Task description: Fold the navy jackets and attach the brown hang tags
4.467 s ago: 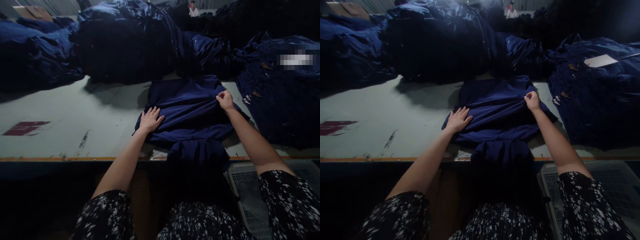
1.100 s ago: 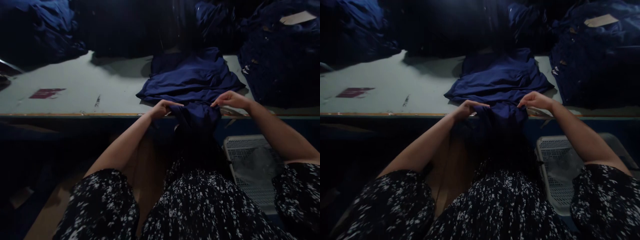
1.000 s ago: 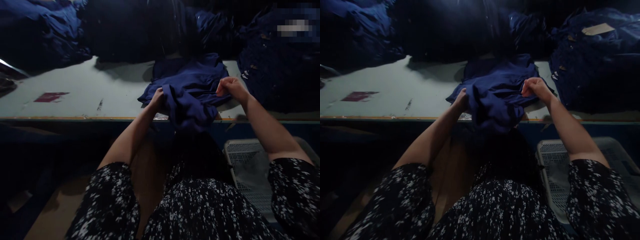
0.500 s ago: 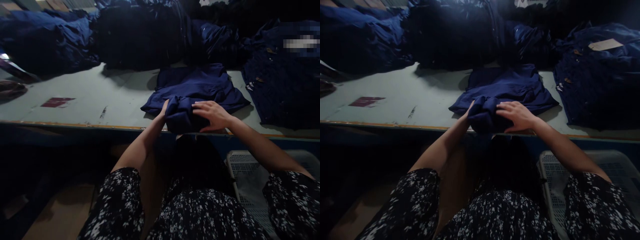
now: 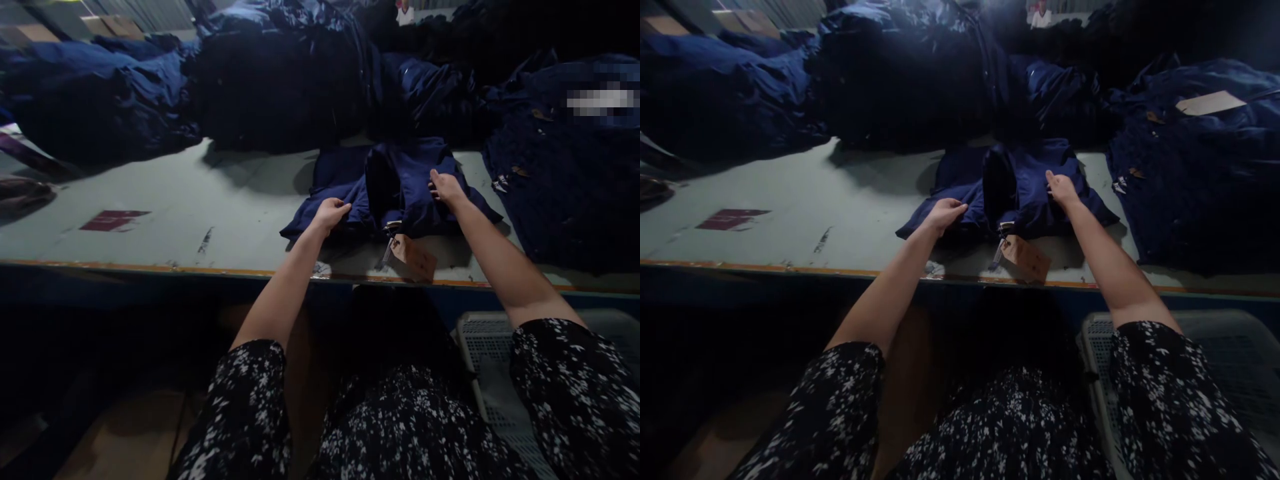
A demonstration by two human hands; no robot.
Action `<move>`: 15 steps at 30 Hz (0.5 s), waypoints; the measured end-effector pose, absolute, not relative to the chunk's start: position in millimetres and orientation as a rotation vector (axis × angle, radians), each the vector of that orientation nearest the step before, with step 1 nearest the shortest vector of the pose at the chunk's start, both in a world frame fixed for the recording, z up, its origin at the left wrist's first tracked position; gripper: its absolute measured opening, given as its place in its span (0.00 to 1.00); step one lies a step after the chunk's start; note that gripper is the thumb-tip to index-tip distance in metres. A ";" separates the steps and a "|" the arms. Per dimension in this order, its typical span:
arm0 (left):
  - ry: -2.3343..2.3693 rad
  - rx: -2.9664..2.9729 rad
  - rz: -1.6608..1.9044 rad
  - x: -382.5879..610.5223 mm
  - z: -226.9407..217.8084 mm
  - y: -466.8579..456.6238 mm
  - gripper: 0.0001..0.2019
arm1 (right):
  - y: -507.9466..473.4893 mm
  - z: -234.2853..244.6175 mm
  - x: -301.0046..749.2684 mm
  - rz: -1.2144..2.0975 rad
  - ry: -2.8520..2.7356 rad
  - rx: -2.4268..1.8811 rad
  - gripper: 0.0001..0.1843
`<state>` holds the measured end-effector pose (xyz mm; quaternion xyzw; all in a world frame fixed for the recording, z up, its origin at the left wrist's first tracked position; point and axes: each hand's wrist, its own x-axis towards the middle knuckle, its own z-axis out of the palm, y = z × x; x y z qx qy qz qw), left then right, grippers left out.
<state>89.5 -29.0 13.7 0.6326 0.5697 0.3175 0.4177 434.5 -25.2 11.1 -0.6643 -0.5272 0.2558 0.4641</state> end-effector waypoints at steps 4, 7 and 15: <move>1.515 1.591 0.793 89.6 6.7 -48.3 0.17 | -59.3 -14.7 450.5 0.365 -1.715 -1.592 0.18; 1.497 1.643 0.648 81.6 11.8 -56.3 0.16 | -79.7 -16.6 458.2 0.271 -1.969 -1.564 0.14; 1.731 2.127 0.816 117.6 46.4 7.9 0.08 | -42.1 32.8 415.1 0.112 -1.925 -1.594 0.13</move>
